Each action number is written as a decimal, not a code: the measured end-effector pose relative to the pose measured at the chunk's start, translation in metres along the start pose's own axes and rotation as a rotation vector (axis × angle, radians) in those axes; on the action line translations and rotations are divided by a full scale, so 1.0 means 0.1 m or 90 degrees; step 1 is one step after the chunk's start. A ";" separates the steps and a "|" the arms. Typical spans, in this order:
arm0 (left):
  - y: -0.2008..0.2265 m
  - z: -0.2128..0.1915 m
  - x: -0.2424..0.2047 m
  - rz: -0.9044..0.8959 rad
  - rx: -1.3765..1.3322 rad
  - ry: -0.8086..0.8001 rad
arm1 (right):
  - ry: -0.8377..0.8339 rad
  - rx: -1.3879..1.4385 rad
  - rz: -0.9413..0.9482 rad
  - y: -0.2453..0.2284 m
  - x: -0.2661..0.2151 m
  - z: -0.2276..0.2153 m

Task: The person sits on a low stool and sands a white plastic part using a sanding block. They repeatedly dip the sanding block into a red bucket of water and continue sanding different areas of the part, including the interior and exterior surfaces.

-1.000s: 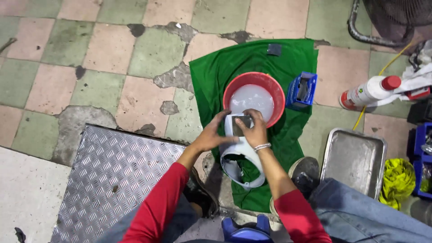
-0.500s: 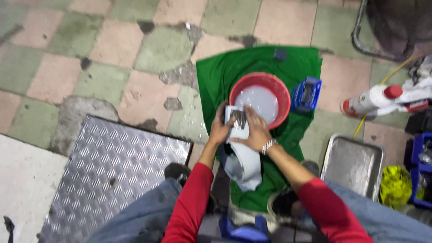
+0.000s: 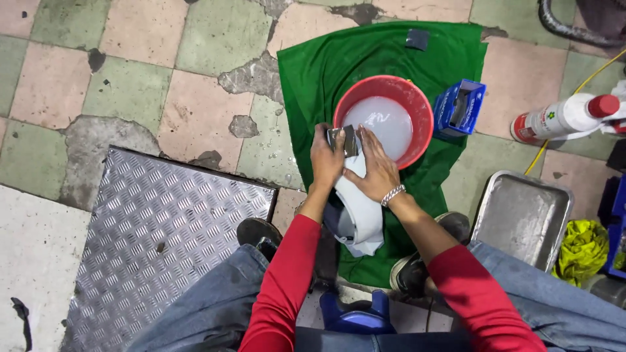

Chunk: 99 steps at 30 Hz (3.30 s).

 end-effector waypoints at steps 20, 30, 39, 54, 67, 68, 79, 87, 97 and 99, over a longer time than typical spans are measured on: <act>-0.18 0.27 0.11 -0.045 0.233 0.013 | 0.060 0.062 0.048 0.15 0.06 0.09; 0.22 -0.08 -0.14 0.023 0.192 0.064 | 0.052 0.064 0.076 0.03 0.00 0.01; 0.27 -0.14 -0.09 0.094 0.131 0.060 | 0.052 0.065 0.077 0.04 0.00 0.03; 0.51 -0.24 -0.11 0.152 0.097 0.048 | 0.056 0.070 0.085 0.18 0.02 0.17; 0.14 -0.14 -0.04 0.136 0.089 0.071 | 0.068 0.065 0.074 0.18 0.03 0.17; 0.17 -0.17 -0.04 0.144 0.098 0.072 | 0.069 0.072 0.073 0.17 0.03 0.17; 0.49 -0.16 -0.04 0.123 0.059 0.067 | 0.079 0.072 0.076 0.16 0.03 0.16; 0.39 -0.06 -0.05 0.053 0.160 0.099 | 0.078 0.058 0.074 0.11 -0.01 0.12; 0.47 -0.06 -0.12 0.053 0.154 0.129 | 0.078 0.064 0.093 0.13 0.00 0.14; 0.36 -0.02 -0.05 0.072 0.194 0.148 | 0.074 0.073 0.090 0.15 0.00 0.17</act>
Point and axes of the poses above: each hand's wrist, its own x-axis towards the middle knuckle, its own z-axis out of the palm, y = z × x, the point moved 5 cm from there along x, towards the middle knuckle, and after that the axes turned 1 degree about -y, right-handed, at the moved point
